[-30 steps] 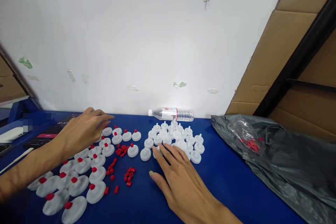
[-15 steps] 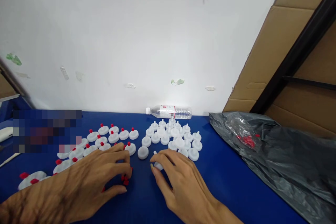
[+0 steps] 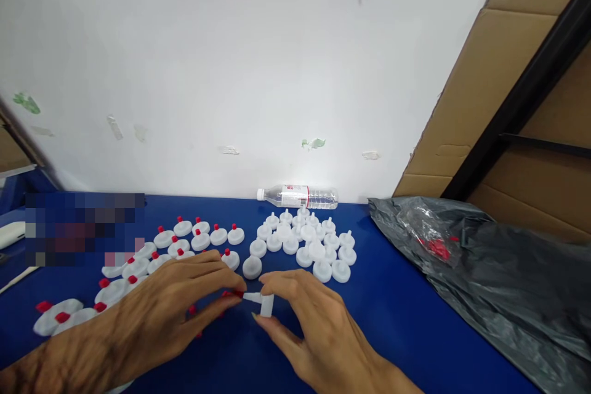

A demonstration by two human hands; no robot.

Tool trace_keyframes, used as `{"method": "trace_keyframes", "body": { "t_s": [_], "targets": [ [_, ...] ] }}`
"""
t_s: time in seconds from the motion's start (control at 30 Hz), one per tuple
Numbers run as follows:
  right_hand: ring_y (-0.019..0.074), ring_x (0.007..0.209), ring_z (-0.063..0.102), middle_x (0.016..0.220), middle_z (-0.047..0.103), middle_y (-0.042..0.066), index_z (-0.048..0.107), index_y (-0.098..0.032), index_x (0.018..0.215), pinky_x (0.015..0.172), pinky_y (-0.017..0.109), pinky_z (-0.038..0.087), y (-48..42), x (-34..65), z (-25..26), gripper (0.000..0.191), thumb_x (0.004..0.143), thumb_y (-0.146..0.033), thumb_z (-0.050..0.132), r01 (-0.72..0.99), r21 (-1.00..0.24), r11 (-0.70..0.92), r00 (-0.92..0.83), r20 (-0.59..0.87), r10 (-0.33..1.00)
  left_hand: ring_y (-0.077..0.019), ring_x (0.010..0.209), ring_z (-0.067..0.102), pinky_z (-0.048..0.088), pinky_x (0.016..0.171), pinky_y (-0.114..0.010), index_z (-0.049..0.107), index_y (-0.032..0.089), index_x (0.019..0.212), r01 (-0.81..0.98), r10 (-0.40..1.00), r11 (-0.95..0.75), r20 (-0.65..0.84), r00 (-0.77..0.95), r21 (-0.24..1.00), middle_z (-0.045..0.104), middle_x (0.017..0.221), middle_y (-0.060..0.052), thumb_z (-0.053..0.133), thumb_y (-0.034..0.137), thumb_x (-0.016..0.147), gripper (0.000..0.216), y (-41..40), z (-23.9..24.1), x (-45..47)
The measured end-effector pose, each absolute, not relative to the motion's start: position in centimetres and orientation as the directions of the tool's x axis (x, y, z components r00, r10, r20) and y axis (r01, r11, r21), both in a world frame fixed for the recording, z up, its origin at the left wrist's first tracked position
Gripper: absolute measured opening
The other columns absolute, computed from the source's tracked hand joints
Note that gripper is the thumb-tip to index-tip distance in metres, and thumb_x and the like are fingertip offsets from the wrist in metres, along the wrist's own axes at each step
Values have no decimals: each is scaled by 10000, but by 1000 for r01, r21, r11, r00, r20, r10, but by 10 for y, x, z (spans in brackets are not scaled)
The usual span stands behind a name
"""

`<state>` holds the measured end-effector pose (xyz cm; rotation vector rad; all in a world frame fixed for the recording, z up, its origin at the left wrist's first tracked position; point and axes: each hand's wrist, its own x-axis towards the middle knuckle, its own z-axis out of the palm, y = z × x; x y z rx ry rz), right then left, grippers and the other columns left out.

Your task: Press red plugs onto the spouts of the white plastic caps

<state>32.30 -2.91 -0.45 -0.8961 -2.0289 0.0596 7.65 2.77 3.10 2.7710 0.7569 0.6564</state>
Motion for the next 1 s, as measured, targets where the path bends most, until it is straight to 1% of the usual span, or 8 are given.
{"method": "trace_keyframes", "body": {
  "t_s": [0.17, 0.27, 0.4, 0.6, 0.67, 0.77, 0.9, 1.0],
  "targets": [
    [140, 1091, 765, 1217, 780, 33, 565, -250, 1255, 975, 216, 607, -30, 324, -4, 246, 1031, -246, 668, 564, -340, 752, -365, 714, 597, -162, 849, 639, 487, 789, -285, 654, 247, 1125, 303, 420, -903, 476, 772, 305, 746, 985, 26, 494, 190, 1112, 170, 28, 26, 83],
    [147, 1104, 769, 1190, 798, 29, 580, -251, 1216, 975, 215, 609, -31, 324, -5, 230, 1018, -270, 696, 564, -356, 745, -327, 732, 598, -186, 844, 643, 490, 745, -304, 651, 240, 1129, 361, 454, -891, 490, 745, 276, 738, 970, 0, 491, 236, 1117, 161, 28, 17, 84],
    [169, 1062, 789, 1135, 818, 40, 593, -250, 1117, 955, 238, 626, -34, 316, -2, 142, 1019, -275, 693, 570, -363, 737, -259, 772, 581, -190, 842, 642, 458, 696, -317, 602, 253, 1157, 438, 496, -868, 413, 764, 233, 691, 983, -14, 384, 45, 1056, 318, 22, 8, 82],
    [187, 1058, 794, 924, 829, 5, 606, -246, 1027, 972, 247, 622, -38, 307, 2, 99, 1012, -192, 687, 553, -331, 765, -246, 812, 529, -160, 701, 646, 467, 628, -295, 600, 236, 963, 413, 500, -866, 525, 689, 282, 676, 846, 6, 397, 12, 945, 302, 7, 20, 87],
    [177, 1059, 792, 963, 830, 5, 611, -241, 1058, 979, 237, 616, -36, 307, 0, 114, 1008, -175, 690, 553, -301, 777, -260, 824, 504, -153, 659, 650, 485, 617, -291, 608, 233, 919, 416, 502, -864, 543, 673, 283, 680, 800, 14, 396, 46, 974, 288, 7, 22, 90],
    [156, 1095, 773, 1178, 806, 36, 609, -233, 1183, 994, 233, 604, -31, 311, -1, 200, 1008, -202, 701, 579, -294, 761, -269, 812, 518, -139, 663, 677, 518, 611, -263, 646, 243, 923, 427, 483, -871, 585, 651, 244, 719, 812, 18, 418, 150, 1071, 287, 14, 26, 91],
    [233, 1320, 654, 1391, 714, 83, 545, -223, 1406, 1110, 423, 556, -20, 324, 1, 412, 1026, -302, 683, 717, -183, 672, -338, 751, 566, -146, 873, 747, 601, 781, -248, 690, 248, 1133, 500, 448, -855, 683, 577, 138, 789, 1028, -10, 476, 288, 1105, 220, 41, 46, 76],
    [315, 1382, 594, 1448, 674, 107, 579, -210, 1389, 1158, 598, 467, -12, 338, 2, 355, 1060, -338, 609, 848, -33, 529, -359, 699, 619, -224, 1005, 711, 593, 891, -378, 693, 190, 1224, 770, 601, -637, 643, 474, 27, 766, 1139, -73, 464, 301, 1104, 282, 67, 69, 51]
  ]
}}
